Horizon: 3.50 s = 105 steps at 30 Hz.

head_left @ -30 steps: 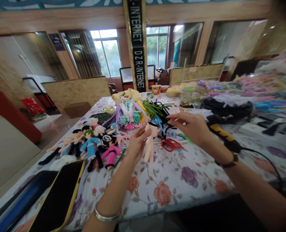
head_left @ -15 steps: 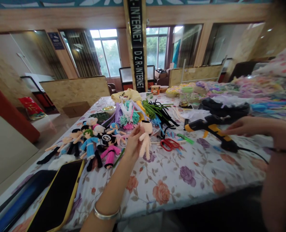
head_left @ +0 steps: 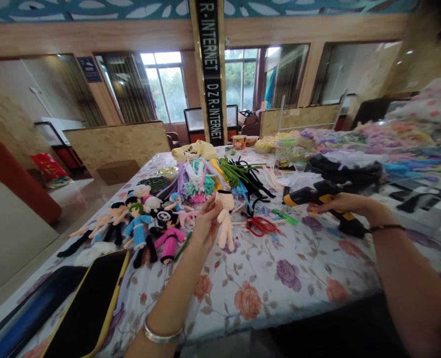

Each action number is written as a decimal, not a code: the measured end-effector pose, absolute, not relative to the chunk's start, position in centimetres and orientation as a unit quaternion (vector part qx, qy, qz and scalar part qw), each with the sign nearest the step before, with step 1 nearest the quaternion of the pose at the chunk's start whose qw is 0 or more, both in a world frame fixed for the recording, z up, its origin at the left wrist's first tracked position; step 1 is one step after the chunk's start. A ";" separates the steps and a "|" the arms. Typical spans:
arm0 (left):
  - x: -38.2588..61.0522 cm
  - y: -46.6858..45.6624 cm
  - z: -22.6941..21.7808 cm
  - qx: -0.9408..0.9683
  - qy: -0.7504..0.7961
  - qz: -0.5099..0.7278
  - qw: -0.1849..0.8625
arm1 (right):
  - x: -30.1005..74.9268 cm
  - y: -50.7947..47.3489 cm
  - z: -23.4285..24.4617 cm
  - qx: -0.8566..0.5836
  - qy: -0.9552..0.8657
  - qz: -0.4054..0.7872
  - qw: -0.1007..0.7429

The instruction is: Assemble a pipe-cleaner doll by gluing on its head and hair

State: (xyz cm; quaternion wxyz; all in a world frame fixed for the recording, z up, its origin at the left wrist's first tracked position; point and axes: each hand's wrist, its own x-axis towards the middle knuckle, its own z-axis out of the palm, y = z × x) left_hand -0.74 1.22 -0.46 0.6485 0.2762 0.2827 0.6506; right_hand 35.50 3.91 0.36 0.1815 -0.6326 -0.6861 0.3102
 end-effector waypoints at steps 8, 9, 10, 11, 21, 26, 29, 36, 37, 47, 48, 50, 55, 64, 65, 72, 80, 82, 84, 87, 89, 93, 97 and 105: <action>-0.6 1.2 -0.5 0.287 0.293 0.651 0.639 | 34.1 1.4 3.3 -0.582 -0.640 0.382 0.324; -0.6 1.2 -0.6 0.291 0.292 0.651 0.638 | 33.8 1.3 3.6 -0.565 -0.648 0.386 0.335; -0.6 1.2 -0.6 0.295 0.291 0.650 0.637 | 33.5 1.2 3.9 -0.543 -0.657 0.393 0.343; -0.6 1.3 -0.6 0.298 0.288 0.651 0.636 | 33.2 1.2 4.1 -0.518 -0.667 0.403 0.352; -0.6 1.2 -0.7 0.310 0.281 0.659 0.625 | 25.6 1.2 4.5 -0.367 -0.674 0.544 0.339; -0.6 1.2 -0.9 0.314 0.277 0.665 0.619 | 23.5 1.0 4.1 -0.381 -0.630 0.592 0.328; -0.6 1.3 -0.8 0.312 0.278 0.670 0.613 | 23.1 0.9 4.0 -0.389 -0.606 0.610 0.331; -0.6 1.2 -0.6 0.306 0.283 0.677 0.606 | 22.5 1.0 3.8 -0.406 -0.567 0.631 0.339; -0.6 1.1 -0.6 0.310 0.283 0.675 0.607 | 22.4 0.9 3.8 -0.408 -0.561 0.633 0.343; -0.4 0.7 -0.5 0.343 0.291 0.664 0.597 | 21.7 0.8 3.9 -0.408 -0.525 0.650 0.369; -0.4 0.8 -0.5 0.343 0.292 0.665 0.596 | 21.7 0.7 3.9 -0.409 -0.526 0.649 0.367; -0.4 0.8 -0.5 0.341 0.293 0.668 0.593 | 21.5 0.5 4.1 -0.407 -0.533 0.646 0.365; -0.4 1.0 -0.6 0.347 0.290 0.673 0.586 | 21.2 0.0 4.6 -0.403 -0.548 0.640 0.357; -0.6 0.8 -0.2 0.367 0.310 0.657 0.581 | 20.9 0.0 4.6 -0.421 -0.546 0.628 0.362; -0.6 0.7 -0.2 0.370 0.314 0.654 0.581 | 20.9 0.0 4.7 -0.423 -0.545 0.626 0.364; -0.9 1.1 -0.6 0.387 0.323 0.620 0.602 | 20.9 0.0 4.7 -0.434 -0.543 0.620 0.364; -1.1 1.2 -0.6 0.378 0.346 0.602 0.612 | 20.7 -0.1 4.7 -0.444 -0.532 0.626 0.358; -1.1 1.1 -0.5 0.375 0.349 0.602 0.612 | 20.7 -0.1 4.7 -0.442 -0.537 0.624 0.357; -1.1 1.0 -0.4 0.372 0.349 0.605 0.612 | 20.7 0.0 4.7 -0.441 -0.547 0.617 0.354; -1.2 1.0 -0.4 0.369 0.351 0.604 0.613 | 20.7 0.1 4.6 -0.440 -0.559 0.612 0.345; -1.2 1.0 -0.4 0.368 0.356 0.601 0.613 | 20.8 0.2 4.5 -0.438 -0.554 0.621 0.340; -1.2 1.1 -0.4 0.369 0.369 0.597 0.610 | 20.9 0.4 4.2 -0.427 -0.529 0.651 0.339; -1.2 1.1 -0.3 0.367 0.377 0.596 0.607 | 21.0 0.5 4.0 -0.415 -0.507 0.677 0.337; -1.2 1.1 -0.4 0.372 0.367 0.597 0.609 | 21.0 0.4 4.0 -0.415 -0.494 0.684 0.340</action>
